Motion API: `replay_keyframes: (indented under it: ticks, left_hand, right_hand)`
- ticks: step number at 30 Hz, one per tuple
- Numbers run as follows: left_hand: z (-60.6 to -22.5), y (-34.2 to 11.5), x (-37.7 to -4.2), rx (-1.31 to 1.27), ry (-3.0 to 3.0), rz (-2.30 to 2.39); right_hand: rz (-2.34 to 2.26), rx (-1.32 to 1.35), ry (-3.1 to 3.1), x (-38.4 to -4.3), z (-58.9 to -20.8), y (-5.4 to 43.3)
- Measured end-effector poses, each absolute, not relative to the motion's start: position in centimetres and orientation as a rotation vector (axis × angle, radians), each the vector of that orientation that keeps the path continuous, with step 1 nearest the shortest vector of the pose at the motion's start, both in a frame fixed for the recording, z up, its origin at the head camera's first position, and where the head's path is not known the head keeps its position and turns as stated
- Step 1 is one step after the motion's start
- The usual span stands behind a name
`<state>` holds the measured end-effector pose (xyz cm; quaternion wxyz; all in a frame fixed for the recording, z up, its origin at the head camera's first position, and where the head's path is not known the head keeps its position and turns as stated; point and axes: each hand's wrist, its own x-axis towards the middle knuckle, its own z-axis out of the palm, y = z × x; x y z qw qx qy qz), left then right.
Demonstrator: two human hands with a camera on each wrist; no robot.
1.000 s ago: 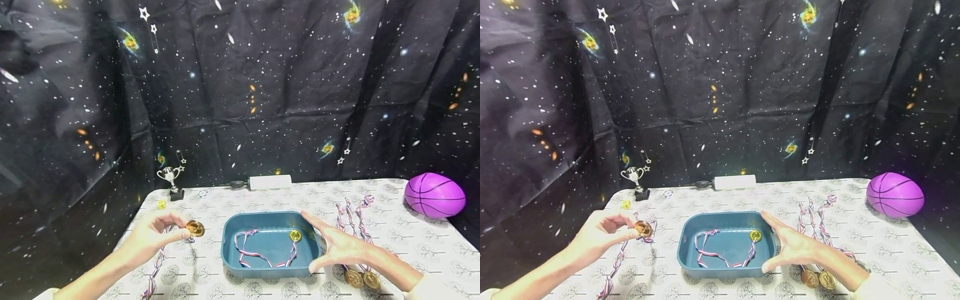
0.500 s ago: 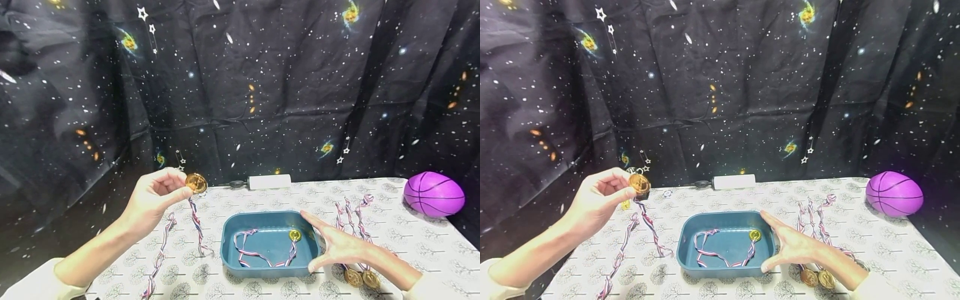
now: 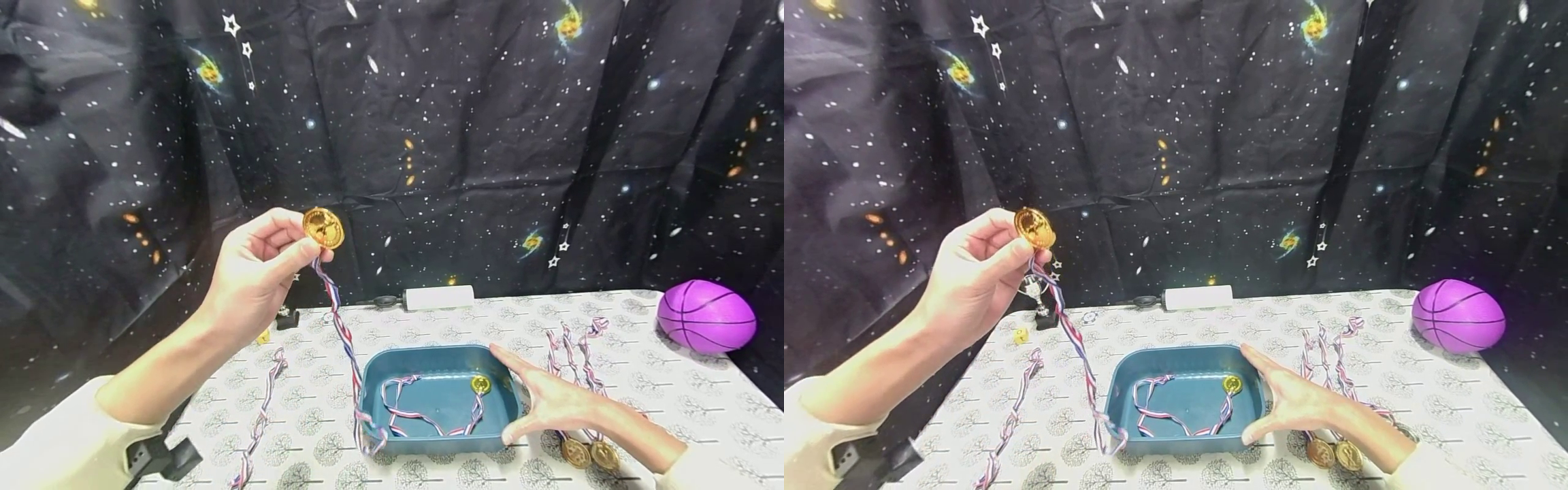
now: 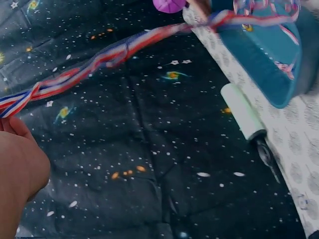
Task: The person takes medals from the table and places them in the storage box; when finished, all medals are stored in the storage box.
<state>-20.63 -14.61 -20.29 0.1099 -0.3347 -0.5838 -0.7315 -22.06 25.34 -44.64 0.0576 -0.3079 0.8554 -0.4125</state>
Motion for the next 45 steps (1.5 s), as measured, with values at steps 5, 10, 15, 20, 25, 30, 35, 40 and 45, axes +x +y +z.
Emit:
replay_keyframes:
  ticks: [5,10,15,20,25,30,35,40,45]
  left_hand:
    - [-19.5,-13.5,-21.6,-0.972,-1.674,-2.16]
    - [-19.6,-12.9,-23.5,-0.93,-1.705,-2.127]
    - [-20.5,-12.8,-25.7,-0.896,-1.778,-2.087]
    - [-21.5,-12.8,-27.0,-0.887,-1.823,-2.075]
    - [-21.9,-13.0,-27.1,-0.895,-1.879,-2.029]
    - [-22.8,-13.4,-26.6,-0.975,-2.043,-1.928]
    - [-24.5,-13.5,-25.2,-1.155,-2.282,-1.887]
    - [-26.7,-12.6,-23.8,-1.313,-2.415,-1.91]
    - [-29.3,-11.1,-23.0,-1.333,-2.509,-1.938]
  right_hand:
    - [-1.241,-0.931,2.602,-22.1,-44.7,25.3]
    - [-1.238,-0.932,2.603,-22.1,-44.7,25.3]
    - [-1.232,-0.925,2.6,-22.1,-44.8,25.3]
    - [-1.238,-0.914,2.588,-22.1,-44.7,25.3]
    - [-1.254,-0.905,2.563,-22.0,-44.7,25.2]
    - [-1.261,-0.907,2.557,-22.1,-44.6,25.2]
    - [-1.246,-0.909,2.568,-22.0,-44.5,25.2]
    - [-1.239,-0.906,2.574,-22.0,-44.4,25.3]
    - [-1.226,-0.9,2.578,-22.0,-44.4,25.3]
